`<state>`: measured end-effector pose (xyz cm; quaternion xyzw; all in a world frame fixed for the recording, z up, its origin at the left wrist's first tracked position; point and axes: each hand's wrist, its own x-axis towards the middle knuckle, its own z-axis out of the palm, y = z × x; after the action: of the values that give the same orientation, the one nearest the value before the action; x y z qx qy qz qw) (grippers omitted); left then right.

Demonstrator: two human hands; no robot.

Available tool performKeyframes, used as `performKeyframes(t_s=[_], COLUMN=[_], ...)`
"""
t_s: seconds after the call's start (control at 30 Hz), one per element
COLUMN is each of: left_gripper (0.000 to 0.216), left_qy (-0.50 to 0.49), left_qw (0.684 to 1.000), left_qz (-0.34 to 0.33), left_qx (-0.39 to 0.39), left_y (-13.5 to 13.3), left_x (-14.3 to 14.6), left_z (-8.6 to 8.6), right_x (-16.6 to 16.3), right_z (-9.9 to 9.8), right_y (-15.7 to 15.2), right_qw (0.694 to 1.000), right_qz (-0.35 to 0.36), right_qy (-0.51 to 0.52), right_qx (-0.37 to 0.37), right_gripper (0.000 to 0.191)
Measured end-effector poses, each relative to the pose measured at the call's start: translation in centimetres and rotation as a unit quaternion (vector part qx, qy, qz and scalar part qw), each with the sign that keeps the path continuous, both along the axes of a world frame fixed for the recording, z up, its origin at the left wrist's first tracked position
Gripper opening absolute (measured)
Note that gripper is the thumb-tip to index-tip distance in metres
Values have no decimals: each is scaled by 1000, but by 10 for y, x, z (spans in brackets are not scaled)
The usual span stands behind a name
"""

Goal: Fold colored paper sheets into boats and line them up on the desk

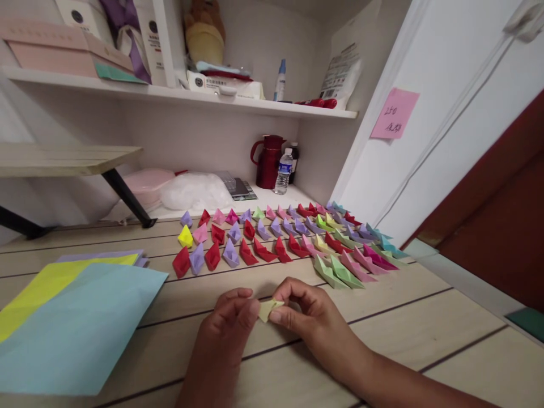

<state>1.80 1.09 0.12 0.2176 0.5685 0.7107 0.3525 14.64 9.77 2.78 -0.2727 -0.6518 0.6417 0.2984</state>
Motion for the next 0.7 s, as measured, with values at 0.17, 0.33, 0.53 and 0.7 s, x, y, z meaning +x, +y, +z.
performKeyframes(t_s=[0.17,0.33,0.53,0.7], left_gripper=[45,23,18,21], left_qy=[5,62,133,103], left_qw=[999,995,983,989], left_qz=[1,-69,-6,-13], left_qx=[51,-34,-125,-108], left_y=[1,-7,-8,-7], left_x=[12,7,4,8], left_z=[0,11,16,18], right_x=[-2,-1,-2,-3], right_z=[-3,-7,-11,-12], right_y=[5,4,1,-2], right_qw=[996,995,998,997], right_qz=[44,74,32,8], right_qy=[34,4,-47,-54], right_qx=[-77,-69,40,59], right_gripper=[38,36,26,21])
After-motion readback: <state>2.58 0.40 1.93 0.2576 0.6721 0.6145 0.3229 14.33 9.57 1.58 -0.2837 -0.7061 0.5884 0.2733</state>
